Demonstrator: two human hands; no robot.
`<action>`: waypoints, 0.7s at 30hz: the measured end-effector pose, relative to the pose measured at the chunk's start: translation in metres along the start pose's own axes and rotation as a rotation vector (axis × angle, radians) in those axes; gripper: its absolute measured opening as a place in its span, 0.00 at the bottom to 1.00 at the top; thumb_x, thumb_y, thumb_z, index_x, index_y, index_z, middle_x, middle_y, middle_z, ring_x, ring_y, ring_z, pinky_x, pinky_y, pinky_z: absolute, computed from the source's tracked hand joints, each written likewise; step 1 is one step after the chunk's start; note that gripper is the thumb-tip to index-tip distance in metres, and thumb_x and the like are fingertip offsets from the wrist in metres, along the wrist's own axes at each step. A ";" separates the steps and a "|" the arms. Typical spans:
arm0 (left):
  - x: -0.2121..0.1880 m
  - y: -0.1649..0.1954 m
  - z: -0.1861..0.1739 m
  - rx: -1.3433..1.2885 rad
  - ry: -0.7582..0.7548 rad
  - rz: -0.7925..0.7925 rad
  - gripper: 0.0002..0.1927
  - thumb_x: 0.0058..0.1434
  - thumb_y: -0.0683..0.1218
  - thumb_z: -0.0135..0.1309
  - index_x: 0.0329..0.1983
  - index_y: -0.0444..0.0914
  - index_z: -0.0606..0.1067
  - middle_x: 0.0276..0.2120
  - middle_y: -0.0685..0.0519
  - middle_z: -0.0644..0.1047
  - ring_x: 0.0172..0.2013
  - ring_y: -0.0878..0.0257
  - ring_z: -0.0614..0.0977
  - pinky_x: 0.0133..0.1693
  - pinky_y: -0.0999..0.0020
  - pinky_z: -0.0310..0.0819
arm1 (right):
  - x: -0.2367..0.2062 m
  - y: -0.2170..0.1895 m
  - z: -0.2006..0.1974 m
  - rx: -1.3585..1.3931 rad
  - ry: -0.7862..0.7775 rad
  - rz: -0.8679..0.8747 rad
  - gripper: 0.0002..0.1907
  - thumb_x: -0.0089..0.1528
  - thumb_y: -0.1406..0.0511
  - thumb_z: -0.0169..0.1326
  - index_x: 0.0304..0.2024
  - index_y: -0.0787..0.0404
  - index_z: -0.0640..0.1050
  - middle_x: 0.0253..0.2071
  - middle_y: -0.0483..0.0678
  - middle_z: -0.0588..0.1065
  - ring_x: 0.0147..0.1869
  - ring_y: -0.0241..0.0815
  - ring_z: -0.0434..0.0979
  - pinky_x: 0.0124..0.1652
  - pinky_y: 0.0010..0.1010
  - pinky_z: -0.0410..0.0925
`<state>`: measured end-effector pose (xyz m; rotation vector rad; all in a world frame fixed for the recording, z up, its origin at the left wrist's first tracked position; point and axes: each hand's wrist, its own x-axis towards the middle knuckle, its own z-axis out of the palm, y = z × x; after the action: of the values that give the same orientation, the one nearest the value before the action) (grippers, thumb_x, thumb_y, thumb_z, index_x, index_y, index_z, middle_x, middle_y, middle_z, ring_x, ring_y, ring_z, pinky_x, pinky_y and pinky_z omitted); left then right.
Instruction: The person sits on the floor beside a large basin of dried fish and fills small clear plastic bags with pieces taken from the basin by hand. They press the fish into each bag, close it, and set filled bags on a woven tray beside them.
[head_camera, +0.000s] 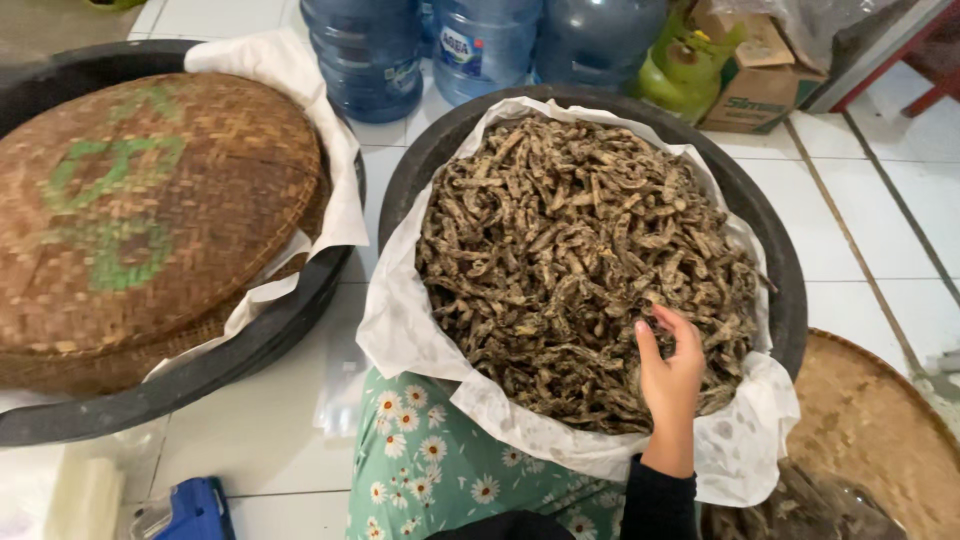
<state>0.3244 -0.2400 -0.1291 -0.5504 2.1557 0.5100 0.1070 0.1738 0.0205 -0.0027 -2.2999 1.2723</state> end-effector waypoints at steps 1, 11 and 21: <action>-0.006 -0.010 -0.004 0.025 0.002 -0.041 0.10 0.71 0.46 0.49 0.54 0.41 0.73 0.49 0.40 0.77 0.50 0.42 0.80 0.53 0.49 0.76 | -0.002 -0.003 0.003 -0.001 -0.012 0.017 0.18 0.65 0.66 0.61 0.56 0.66 0.78 0.55 0.53 0.76 0.59 0.45 0.77 0.57 0.34 0.67; 0.042 0.062 -0.159 -0.521 1.004 0.054 0.48 0.46 0.55 0.72 0.68 0.38 0.65 0.65 0.38 0.65 0.63 0.40 0.68 0.59 0.47 0.68 | -0.022 -0.017 -0.018 -0.015 -0.004 -0.037 0.17 0.63 0.67 0.61 0.54 0.65 0.79 0.51 0.52 0.77 0.55 0.44 0.77 0.55 0.32 0.68; 0.050 0.091 -0.162 -0.564 1.180 -0.141 0.22 0.53 0.57 0.70 0.47 0.46 0.81 0.55 0.46 0.77 0.49 0.45 0.82 0.45 0.49 0.78 | -0.044 -0.011 -0.042 -0.093 0.010 0.012 0.15 0.62 0.67 0.61 0.50 0.65 0.80 0.49 0.52 0.79 0.52 0.45 0.79 0.54 0.32 0.69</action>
<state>0.1455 -0.2615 -0.0621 -1.6113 3.0050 0.8524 0.1655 0.1907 0.0284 -0.0550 -2.3518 1.1680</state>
